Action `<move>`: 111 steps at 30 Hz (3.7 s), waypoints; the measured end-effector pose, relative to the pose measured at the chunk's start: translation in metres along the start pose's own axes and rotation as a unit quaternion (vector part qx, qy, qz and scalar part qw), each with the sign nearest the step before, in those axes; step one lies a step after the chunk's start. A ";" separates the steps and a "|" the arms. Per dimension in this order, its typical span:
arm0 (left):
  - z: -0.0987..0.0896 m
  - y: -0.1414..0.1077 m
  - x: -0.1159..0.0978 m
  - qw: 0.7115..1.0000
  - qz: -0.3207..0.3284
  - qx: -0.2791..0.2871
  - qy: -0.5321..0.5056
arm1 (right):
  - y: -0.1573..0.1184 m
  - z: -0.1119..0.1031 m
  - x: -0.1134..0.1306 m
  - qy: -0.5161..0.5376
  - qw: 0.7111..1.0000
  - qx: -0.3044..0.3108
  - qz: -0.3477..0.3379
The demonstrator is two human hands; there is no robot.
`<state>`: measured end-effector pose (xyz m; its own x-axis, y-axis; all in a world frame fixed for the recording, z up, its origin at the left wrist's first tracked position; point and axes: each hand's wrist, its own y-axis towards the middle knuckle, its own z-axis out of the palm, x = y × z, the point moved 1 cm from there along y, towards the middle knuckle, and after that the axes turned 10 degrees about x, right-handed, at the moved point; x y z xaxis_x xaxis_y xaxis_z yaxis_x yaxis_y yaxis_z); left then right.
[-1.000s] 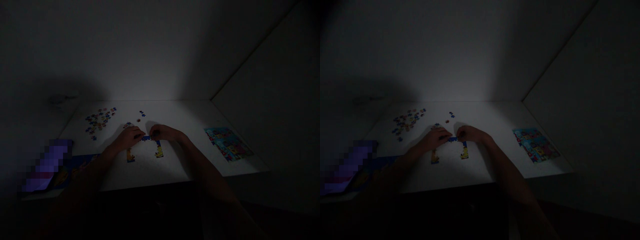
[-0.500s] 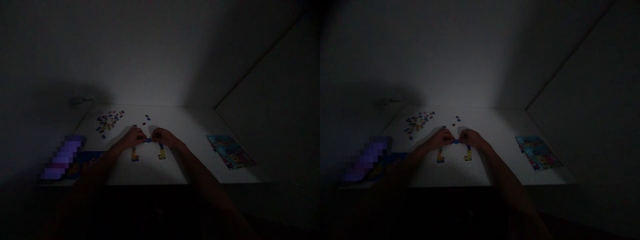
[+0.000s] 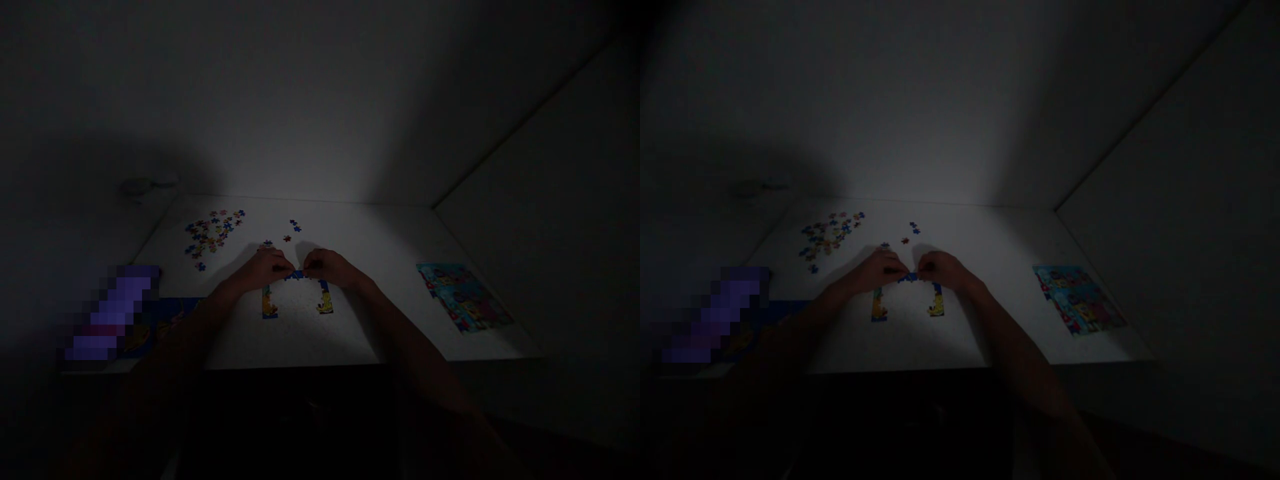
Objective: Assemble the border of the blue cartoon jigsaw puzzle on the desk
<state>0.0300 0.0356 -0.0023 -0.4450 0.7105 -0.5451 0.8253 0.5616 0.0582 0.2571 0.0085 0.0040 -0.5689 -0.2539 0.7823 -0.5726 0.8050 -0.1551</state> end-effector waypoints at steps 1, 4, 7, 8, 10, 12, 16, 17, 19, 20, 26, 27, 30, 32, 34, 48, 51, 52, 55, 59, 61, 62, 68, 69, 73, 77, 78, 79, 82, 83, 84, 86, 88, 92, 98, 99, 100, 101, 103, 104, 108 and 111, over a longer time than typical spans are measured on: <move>-0.001 0.000 -0.001 1.000 0.000 -0.002 0.004 | 0.000 0.000 0.000 0.003 1.000 0.001 0.002; -0.002 -0.002 -0.006 1.000 0.003 -0.011 0.021 | -0.001 -0.001 0.000 -0.003 1.000 0.002 0.003; 0.000 -0.003 -0.009 0.999 0.005 -0.032 0.033 | -0.001 -0.001 0.001 -0.014 1.000 -0.007 -0.007; 0.000 -0.003 -0.010 0.998 0.005 -0.045 0.032 | -0.002 0.000 0.001 -0.014 1.000 -0.012 -0.010; 0.000 -0.004 -0.008 0.996 -0.003 -0.080 0.027 | -0.002 0.001 0.000 0.002 1.000 -0.017 -0.011; -0.004 -0.006 -0.003 0.990 -0.035 -0.135 0.027 | -0.002 0.001 -0.002 0.026 0.999 -0.026 -0.002; -0.014 -0.012 0.017 0.963 -0.125 -0.234 0.041 | 0.000 0.000 -0.006 0.040 0.995 -0.094 0.015; -0.016 -0.014 0.022 0.959 -0.139 -0.242 0.045 | 0.001 -0.002 -0.007 0.039 0.993 -0.114 0.018; -0.018 -0.016 0.030 0.955 -0.157 -0.246 0.052 | 0.002 -0.004 -0.009 0.031 0.988 -0.150 0.019; -0.019 -0.016 0.032 0.954 -0.164 -0.244 0.055 | 0.002 -0.006 -0.010 0.023 0.986 -0.165 0.017; -0.013 -0.015 0.038 0.955 -0.185 -0.227 0.043 | 0.004 -0.012 -0.016 -0.046 0.981 -0.186 0.003; -0.013 -0.015 0.039 0.954 -0.190 -0.230 0.037 | 0.005 -0.012 -0.016 -0.056 0.982 -0.182 -0.003; -0.013 -0.015 0.043 0.950 -0.199 -0.242 0.016 | 0.012 -0.011 -0.016 -0.089 0.982 -0.163 -0.020; -0.014 -0.015 0.044 0.948 -0.201 -0.246 0.007 | 0.020 -0.010 -0.014 -0.112 0.982 -0.153 -0.017; -0.014 -0.015 0.043 0.948 -0.200 -0.247 0.002 | 0.030 -0.010 -0.010 -0.137 0.980 -0.142 -0.011; -0.015 -0.012 0.039 0.962 -0.191 -0.192 0.008 | 0.047 -0.013 -0.013 -0.158 0.978 -0.116 -0.067; -0.016 -0.011 0.039 0.963 -0.190 -0.189 0.015 | 0.043 -0.018 -0.015 -0.118 0.986 -0.102 -0.054; -0.017 -0.010 0.038 0.964 -0.189 -0.187 0.018 | 0.042 -0.019 -0.015 -0.108 0.988 -0.095 -0.050; -0.017 -0.010 0.037 0.966 -0.185 -0.179 0.030 | 0.040 -0.021 -0.016 -0.084 0.992 -0.086 -0.050; -0.017 -0.009 0.034 0.969 -0.179 -0.164 0.046 | 0.041 -0.021 -0.022 -0.066 0.993 -0.074 -0.059; -0.017 -0.010 0.033 0.970 -0.177 -0.159 0.052 | 0.041 -0.020 -0.024 -0.061 0.994 -0.075 -0.057; -0.017 -0.010 0.032 0.970 -0.176 -0.158 0.054 | 0.041 -0.019 -0.025 -0.060 0.994 -0.077 -0.058; -0.016 -0.012 0.030 0.967 -0.181 -0.166 0.063 | 0.042 -0.019 -0.023 -0.070 0.992 -0.067 -0.079; -0.016 -0.012 0.030 0.967 -0.183 -0.168 0.064 | 0.042 -0.020 -0.023 -0.071 0.992 -0.069 -0.078; -0.016 -0.012 0.029 0.963 -0.196 -0.173 0.065 | 0.040 -0.020 -0.020 -0.066 0.993 -0.091 -0.047; -0.016 -0.011 0.026 0.962 -0.203 -0.172 0.068 | 0.038 -0.018 -0.017 -0.004 0.994 -0.103 -0.022; -0.016 -0.010 0.026 0.962 -0.203 -0.171 0.069 | 0.038 -0.017 -0.017 0.017 0.995 -0.097 -0.023; -0.016 -0.010 0.025 0.962 -0.203 -0.170 0.071 | 0.038 -0.017 -0.016 0.036 0.995 -0.092 -0.025; -0.018 -0.010 0.023 0.962 -0.198 -0.172 0.077 | 0.039 -0.017 -0.017 0.075 0.993 -0.091 -0.025; -0.019 -0.011 0.022 0.962 -0.195 -0.175 0.079 | 0.039 -0.019 -0.017 0.087 0.991 -0.096 -0.023; -0.020 -0.012 0.021 0.962 -0.190 -0.180 0.082 | 0.039 -0.020 -0.015 0.100 0.990 -0.100 -0.021; -0.024 -0.014 0.015 0.960 -0.170 -0.204 0.090 | 0.036 -0.025 -0.008 0.128 0.987 -0.096 -0.024; -0.027 -0.018 0.007 0.957 -0.136 -0.236 0.100 | 0.030 -0.027 0.007 0.148 0.987 -0.054 -0.037; -0.026 -0.024 -0.008 0.958 -0.085 -0.256 0.097 | 0.008 -0.011 0.048 0.127 0.985 0.112 -0.041; -0.014 -0.019 -0.008 0.985 -0.065 -0.155 0.041 | -0.014 0.030 0.064 0.120 0.974 0.189 -0.026; -0.013 -0.017 -0.007 0.988 -0.063 -0.133 0.043 | -0.014 0.032 0.063 0.119 0.975 0.185 -0.024; -0.013 -0.016 -0.006 0.991 -0.061 -0.113 0.047 | -0.014 0.033 0.062 0.115 0.977 0.178 -0.024; -0.013 -0.015 -0.005 0.993 -0.059 -0.094 0.049 | -0.014 0.033 0.061 0.109 0.979 0.168 -0.027; -0.013 -0.014 -0.004 0.995 -0.054 -0.062 0.048 | -0.013 0.032 0.062 0.089 0.984 0.153 -0.034; -0.013 -0.013 -0.004 0.996 -0.053 -0.050 0.047 | -0.013 0.032 0.063 0.080 0.985 0.150 -0.038; -0.012 -0.011 -0.004 0.997 -0.058 -0.022 0.049 | -0.016 0.032 0.066 0.063 0.985 0.156 -0.046; -0.010 -0.010 -0.004 0.996 -0.069 -0.018 0.051 | -0.017 0.034 0.066 0.049 0.984 0.163 -0.041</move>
<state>0.0201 0.0320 0.0077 -0.5882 0.6635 -0.4623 0.7412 0.6710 0.0200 0.2093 -0.0402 0.0376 -0.4625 -0.2453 0.8520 -0.7827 0.5643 -0.2625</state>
